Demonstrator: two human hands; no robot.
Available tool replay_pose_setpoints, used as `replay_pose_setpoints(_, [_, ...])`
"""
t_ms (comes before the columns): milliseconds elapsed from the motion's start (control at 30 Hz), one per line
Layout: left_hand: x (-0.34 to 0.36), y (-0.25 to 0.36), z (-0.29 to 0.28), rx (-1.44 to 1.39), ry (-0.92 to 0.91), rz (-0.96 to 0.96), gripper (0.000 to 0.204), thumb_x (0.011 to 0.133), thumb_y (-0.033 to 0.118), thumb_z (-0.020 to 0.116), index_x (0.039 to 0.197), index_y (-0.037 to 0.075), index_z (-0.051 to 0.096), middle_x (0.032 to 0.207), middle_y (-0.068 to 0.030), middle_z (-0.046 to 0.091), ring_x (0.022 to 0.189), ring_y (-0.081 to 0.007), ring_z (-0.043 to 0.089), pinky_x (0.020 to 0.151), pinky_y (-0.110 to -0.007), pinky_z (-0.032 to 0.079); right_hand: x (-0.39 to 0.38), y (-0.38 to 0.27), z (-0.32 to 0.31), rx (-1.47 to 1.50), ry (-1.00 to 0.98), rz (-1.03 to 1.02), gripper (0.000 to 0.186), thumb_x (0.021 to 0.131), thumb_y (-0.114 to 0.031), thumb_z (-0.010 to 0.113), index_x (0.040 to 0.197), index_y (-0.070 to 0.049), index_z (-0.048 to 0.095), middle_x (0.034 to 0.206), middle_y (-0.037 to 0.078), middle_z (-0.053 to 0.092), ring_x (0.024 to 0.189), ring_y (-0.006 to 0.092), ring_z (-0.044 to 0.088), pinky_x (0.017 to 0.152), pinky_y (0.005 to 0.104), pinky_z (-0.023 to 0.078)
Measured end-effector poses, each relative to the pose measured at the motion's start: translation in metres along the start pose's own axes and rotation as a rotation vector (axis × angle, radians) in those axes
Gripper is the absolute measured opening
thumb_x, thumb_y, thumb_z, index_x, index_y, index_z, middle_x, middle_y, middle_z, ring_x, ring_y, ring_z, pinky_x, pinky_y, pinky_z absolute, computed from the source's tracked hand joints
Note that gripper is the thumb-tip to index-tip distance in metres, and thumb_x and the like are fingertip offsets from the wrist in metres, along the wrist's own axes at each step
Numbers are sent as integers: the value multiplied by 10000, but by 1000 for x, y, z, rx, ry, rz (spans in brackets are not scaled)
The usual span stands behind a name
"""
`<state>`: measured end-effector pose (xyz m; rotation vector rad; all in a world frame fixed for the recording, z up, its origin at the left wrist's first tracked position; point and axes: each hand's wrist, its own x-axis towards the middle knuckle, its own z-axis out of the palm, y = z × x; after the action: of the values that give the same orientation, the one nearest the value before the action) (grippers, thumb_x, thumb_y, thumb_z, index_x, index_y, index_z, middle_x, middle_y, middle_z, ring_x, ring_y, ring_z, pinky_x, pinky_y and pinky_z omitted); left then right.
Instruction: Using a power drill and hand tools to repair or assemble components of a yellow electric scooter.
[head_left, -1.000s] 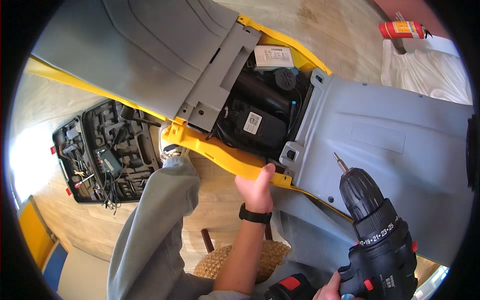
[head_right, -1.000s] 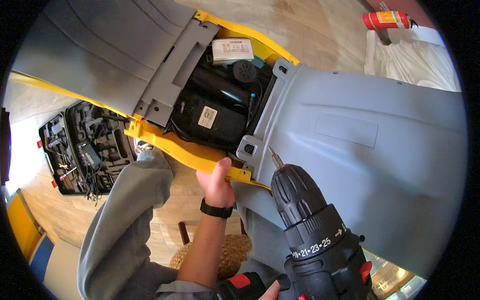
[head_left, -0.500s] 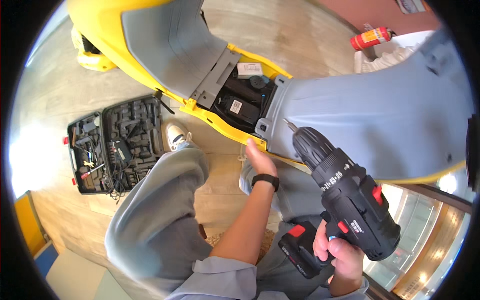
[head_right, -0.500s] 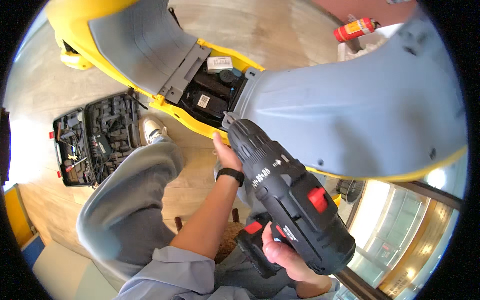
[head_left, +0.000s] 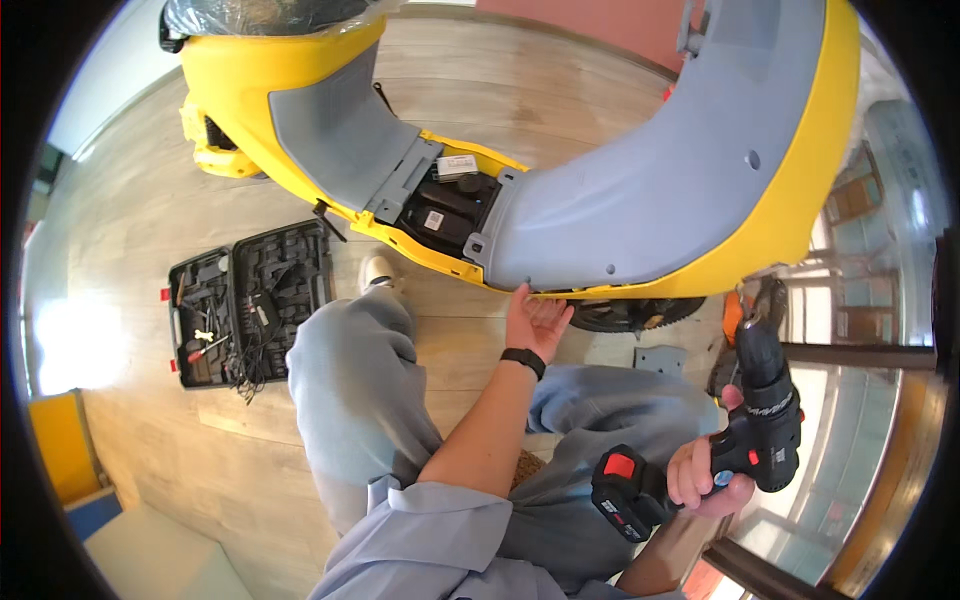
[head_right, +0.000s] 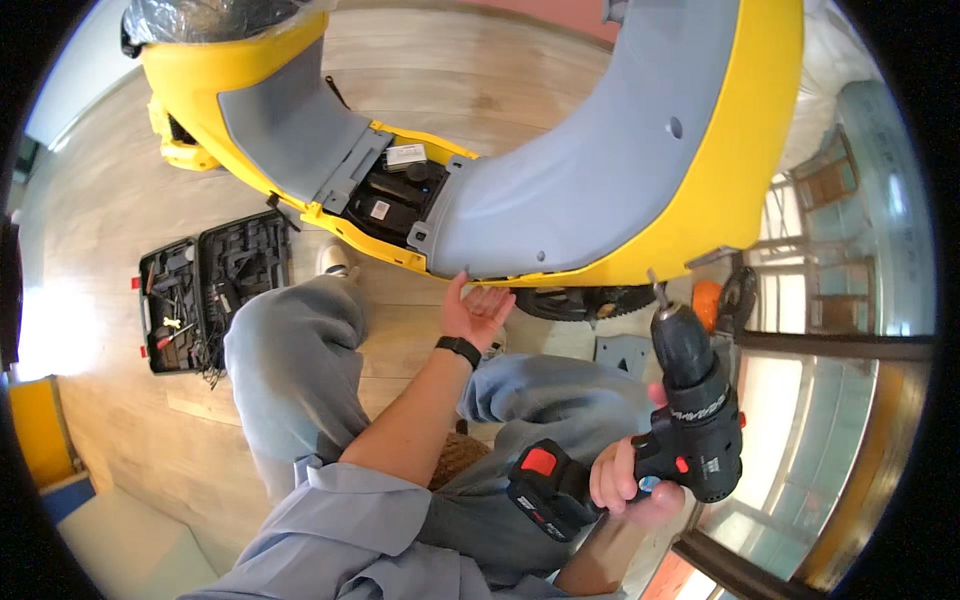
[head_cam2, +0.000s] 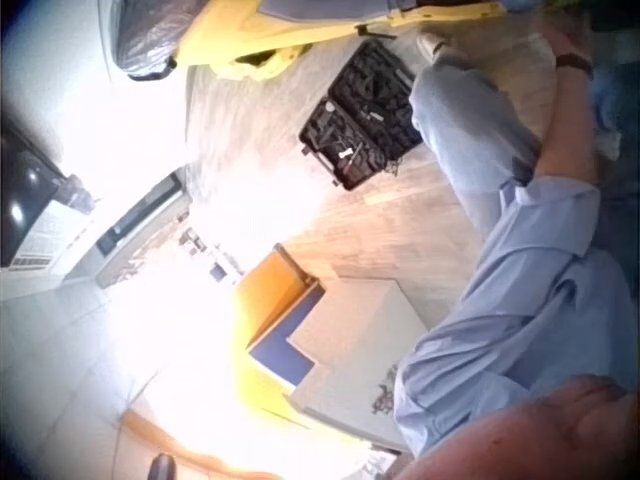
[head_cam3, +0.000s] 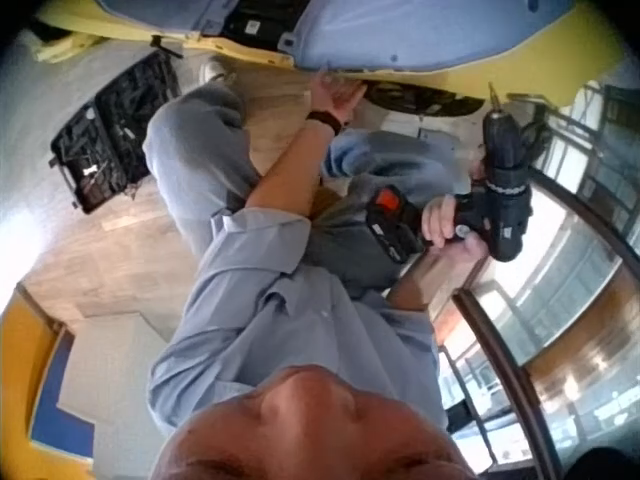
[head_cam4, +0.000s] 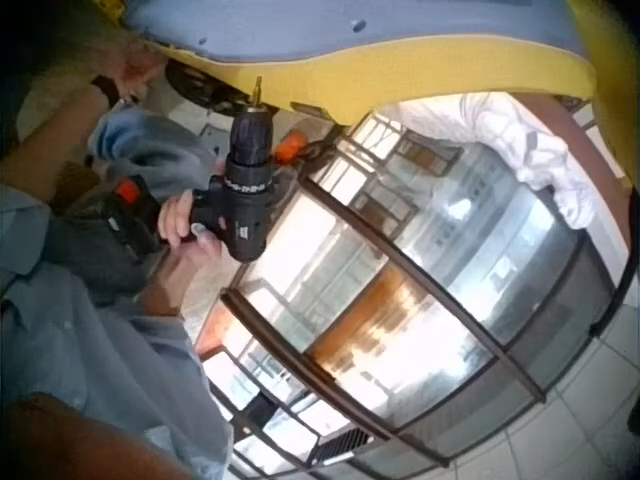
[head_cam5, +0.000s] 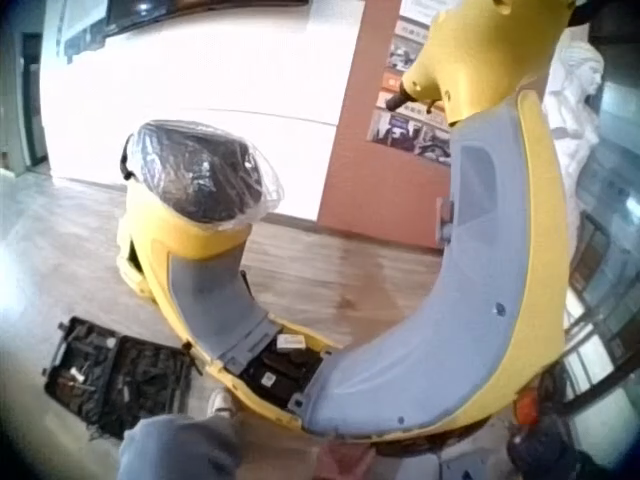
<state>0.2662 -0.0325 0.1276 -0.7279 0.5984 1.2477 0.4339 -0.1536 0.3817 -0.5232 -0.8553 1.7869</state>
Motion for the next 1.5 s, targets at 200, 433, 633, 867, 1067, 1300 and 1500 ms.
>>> replay_pose_setpoints(200, [9,-14,-24,-188,-203,-44,569,871,302,693,1293,64,394,1392,-167,327,1243,-368,442,1036,-559,425,-7,20,-36,173,-74,55,951,853,-236,635,1514,-136,-42,678,77,554,418,167,534,408,308,469])
replay_pose_setpoints(433, [19,-21,-27,-278,-273,35,334,862,237,698,1098,53,551,1214,-145,512,1176,-376,504,1048,-538,434,-4,22,-33,163,-138,112,820,826,-213,710,1390,-77,130,661,73,569,432,159,538,420,282,487])
replay_pose_setpoints(633, [21,-13,-24,-238,-226,2,209,857,187,618,1013,49,592,1083,-103,607,1144,-304,550,1047,-515,441,13,23,-26,87,-207,136,1068,896,-273,667,1475,-140,-221,639,60,551,392,133,521,382,262,476])
replay_pose_setpoints(867, [18,-14,-26,-193,-245,80,205,862,177,589,1032,63,575,1044,-88,634,1083,-263,589,1030,-487,461,43,26,-20,112,-452,295,1085,882,-289,677,1477,-139,-217,634,71,559,401,151,522,390,286,487])
replay_pose_setpoints(1067, [17,-7,-31,-118,-310,1,282,884,233,601,1106,66,553,1221,-114,554,1208,-292,496,1077,-498,390,20,33,-2,70,-109,184,998,855,-275,693,1512,-87,-35,627,77,568,400,156,533,380,284,487])
replay_pose_setpoints(1300, [25,13,-33,-317,-205,-3,493,885,317,654,1264,79,447,1286,-157,430,1228,-364,445,1067,-518,394,20,33,-2,70,-45,269,1117,822,-244,693,1485,-163,-204,630,82,575,391,154,533,365,270,482])
replay_pose_setpoints(1500, [34,2,-48,-263,-245,21,456,878,272,671,1251,109,466,1253,-141,457,1224,-361,451,1068,-488,423,29,44,15,69,57,161,348,781,-227,707,925,45,545,700,91,593,447,174,562,421,297,504])
